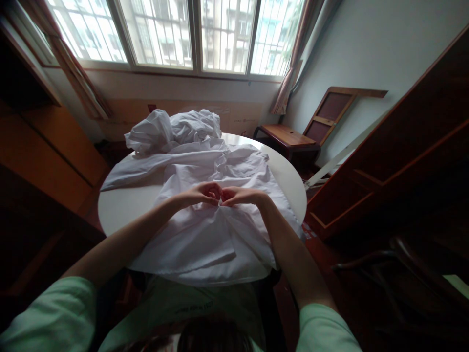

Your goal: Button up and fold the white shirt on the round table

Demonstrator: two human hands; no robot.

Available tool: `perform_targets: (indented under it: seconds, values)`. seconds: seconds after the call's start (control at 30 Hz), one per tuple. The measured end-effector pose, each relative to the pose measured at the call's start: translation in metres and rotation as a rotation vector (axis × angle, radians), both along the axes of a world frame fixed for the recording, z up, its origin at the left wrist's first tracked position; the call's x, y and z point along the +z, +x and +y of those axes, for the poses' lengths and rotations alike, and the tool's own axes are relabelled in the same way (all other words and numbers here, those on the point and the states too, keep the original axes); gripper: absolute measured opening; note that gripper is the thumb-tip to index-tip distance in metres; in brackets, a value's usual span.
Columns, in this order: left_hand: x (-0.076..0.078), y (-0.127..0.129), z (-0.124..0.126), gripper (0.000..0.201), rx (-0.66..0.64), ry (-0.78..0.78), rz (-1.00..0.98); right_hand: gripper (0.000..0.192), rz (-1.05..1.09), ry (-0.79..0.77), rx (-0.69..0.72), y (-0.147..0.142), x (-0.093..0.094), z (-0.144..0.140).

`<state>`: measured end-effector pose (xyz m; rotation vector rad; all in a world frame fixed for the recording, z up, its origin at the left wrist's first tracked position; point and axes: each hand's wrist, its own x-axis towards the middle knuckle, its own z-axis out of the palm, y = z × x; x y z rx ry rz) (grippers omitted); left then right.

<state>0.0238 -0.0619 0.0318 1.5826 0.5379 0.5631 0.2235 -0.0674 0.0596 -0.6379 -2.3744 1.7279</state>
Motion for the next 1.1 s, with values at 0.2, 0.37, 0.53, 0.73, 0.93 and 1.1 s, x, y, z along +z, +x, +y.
perform_targets:
  seconds: [0.2, 0.37, 0.53, 0.73, 0.93, 1.1]
  values:
    - [0.002, 0.0, -0.001, 0.029, -0.013, 0.02, -0.012, 0.042, 0.042, -0.087, -0.063, 0.0, -0.011, 0.005]
    - [-0.001, 0.0, 0.003, 0.029, -0.035, 0.1, 0.005, 0.034, 0.025, -0.096, -0.085, 0.0, -0.011, 0.004]
    - [0.0, -0.001, 0.002, 0.027, -0.034, 0.116, 0.011, 0.028, 0.011, -0.093, -0.084, 0.004, -0.015, 0.007]
    - [0.004, -0.001, 0.0, 0.027, -0.04, 0.141, 0.018, 0.033, 0.011, -0.077, -0.065, 0.006, -0.018, 0.009]
    - [0.003, -0.002, 0.001, 0.028, -0.045, 0.133, 0.018, 0.037, 0.033, -0.093, -0.071, 0.006, -0.022, 0.01]
    - [0.001, -0.001, 0.0, 0.033, -0.034, 0.019, 0.018, 0.034, 0.032, -0.098, -0.099, 0.004, -0.02, 0.011]
